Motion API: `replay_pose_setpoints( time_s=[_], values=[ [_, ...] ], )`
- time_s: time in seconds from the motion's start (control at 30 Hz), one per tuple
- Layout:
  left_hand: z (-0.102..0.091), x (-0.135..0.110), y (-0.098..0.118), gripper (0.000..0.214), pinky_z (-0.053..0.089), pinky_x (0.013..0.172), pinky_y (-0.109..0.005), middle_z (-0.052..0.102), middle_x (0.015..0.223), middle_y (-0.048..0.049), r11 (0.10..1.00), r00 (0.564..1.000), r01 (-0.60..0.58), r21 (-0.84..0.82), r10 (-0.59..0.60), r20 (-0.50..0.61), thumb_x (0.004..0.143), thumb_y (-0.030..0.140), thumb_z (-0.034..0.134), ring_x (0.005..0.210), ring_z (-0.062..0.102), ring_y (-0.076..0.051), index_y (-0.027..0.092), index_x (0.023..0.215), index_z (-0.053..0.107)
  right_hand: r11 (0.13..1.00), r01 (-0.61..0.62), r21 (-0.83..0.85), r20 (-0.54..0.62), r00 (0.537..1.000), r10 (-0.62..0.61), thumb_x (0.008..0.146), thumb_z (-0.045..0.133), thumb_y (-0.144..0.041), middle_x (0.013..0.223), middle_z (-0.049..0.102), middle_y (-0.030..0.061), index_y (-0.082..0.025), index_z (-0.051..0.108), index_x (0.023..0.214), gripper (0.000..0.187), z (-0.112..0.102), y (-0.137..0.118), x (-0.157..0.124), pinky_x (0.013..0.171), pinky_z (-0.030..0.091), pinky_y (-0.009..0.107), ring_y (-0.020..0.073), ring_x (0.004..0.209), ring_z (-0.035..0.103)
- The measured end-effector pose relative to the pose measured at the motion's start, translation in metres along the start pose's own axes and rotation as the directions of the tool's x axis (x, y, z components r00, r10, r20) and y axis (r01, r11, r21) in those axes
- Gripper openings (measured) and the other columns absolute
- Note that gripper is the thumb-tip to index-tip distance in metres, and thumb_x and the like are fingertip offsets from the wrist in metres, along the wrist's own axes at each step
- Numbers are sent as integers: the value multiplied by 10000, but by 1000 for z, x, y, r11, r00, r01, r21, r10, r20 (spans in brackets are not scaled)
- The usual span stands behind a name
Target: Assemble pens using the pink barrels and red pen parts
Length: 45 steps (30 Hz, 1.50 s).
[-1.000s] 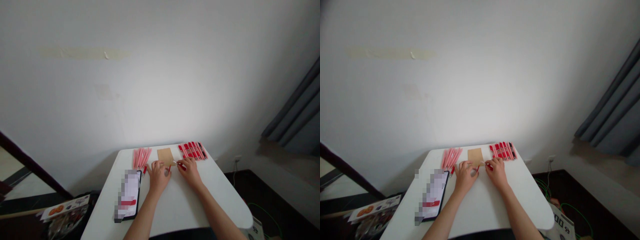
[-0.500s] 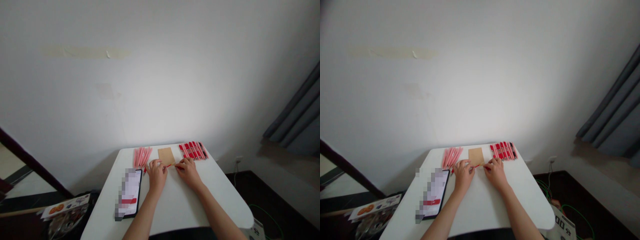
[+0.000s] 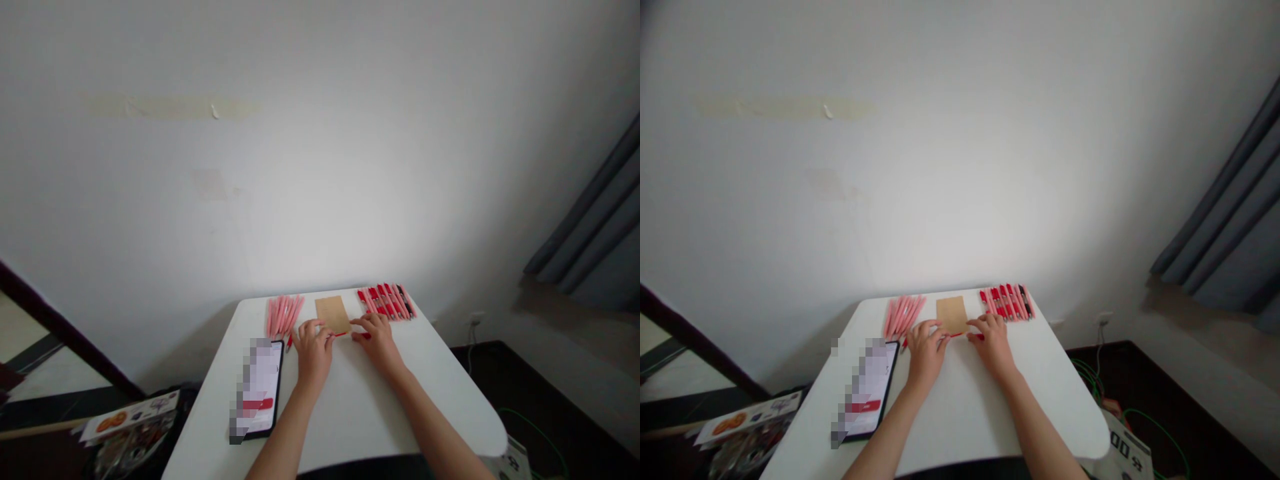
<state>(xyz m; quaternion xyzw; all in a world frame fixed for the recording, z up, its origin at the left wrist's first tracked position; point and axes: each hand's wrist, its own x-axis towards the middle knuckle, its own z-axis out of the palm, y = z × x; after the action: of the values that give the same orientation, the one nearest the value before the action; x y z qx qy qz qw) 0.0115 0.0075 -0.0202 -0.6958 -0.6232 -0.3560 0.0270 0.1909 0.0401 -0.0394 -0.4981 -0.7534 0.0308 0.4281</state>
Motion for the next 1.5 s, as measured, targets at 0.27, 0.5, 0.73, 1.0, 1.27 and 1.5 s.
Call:
replay_pose_setpoints(
  time_s=[0.27,0.5,0.73,1.0,1.27,1.5],
  values=[
    [-5,2,2,128,262,1049,-536,600,1105,-41,1000,1000,-11,-21,11,2,818,293,578,1113,474,-228,267,856,697,998,21,59,35,999,-23,809,658,-196,914,632,67,-274,751,877,139,0,0,-1,869,426,403,246,967,486],
    [-21,-1,-10,172,229,1061,-578,593,1118,-51,946,988,114,304,-75,-137,809,267,573,1127,446,-257,259,945,678,998,-47,46,-18,999,48,851,600,-223,899,629,85,-240,750,879,153,-1,7,0,833,428,396,254,942,492],
    [-27,-1,-12,251,206,1053,-648,595,1048,-88,794,964,255,552,-160,-214,840,182,426,1104,445,-276,183,867,676,997,-68,46,-23,997,69,869,572,-245,883,630,86,-234,747,879,176,-1,11,0,815,428,376,252,919,509],
    [-23,-1,-16,283,223,1044,-655,600,1031,-96,785,956,288,549,-204,-210,842,191,409,1106,446,-277,179,862,691,996,-74,58,-15,997,75,885,546,-270,882,631,90,-226,741,899,200,-1,11,-1,817,431,388,250,905,514],
    [-23,-1,-15,239,203,1054,-659,595,1078,-87,841,961,267,470,-196,-195,840,224,455,1129,435,-281,208,859,692,993,-78,84,-16,997,79,896,526,-301,856,626,87,-228,740,871,227,-5,6,0,813,440,389,247,893,523],
    [-24,-2,-17,213,208,1047,-676,590,1078,-93,842,961,275,463,-227,-158,814,212,491,1141,428,-288,193,840,701,992,-81,102,-12,997,83,884,540,-291,855,630,93,-224,741,883,212,-6,4,0,809,451,401,250,892,526]
  ],
)
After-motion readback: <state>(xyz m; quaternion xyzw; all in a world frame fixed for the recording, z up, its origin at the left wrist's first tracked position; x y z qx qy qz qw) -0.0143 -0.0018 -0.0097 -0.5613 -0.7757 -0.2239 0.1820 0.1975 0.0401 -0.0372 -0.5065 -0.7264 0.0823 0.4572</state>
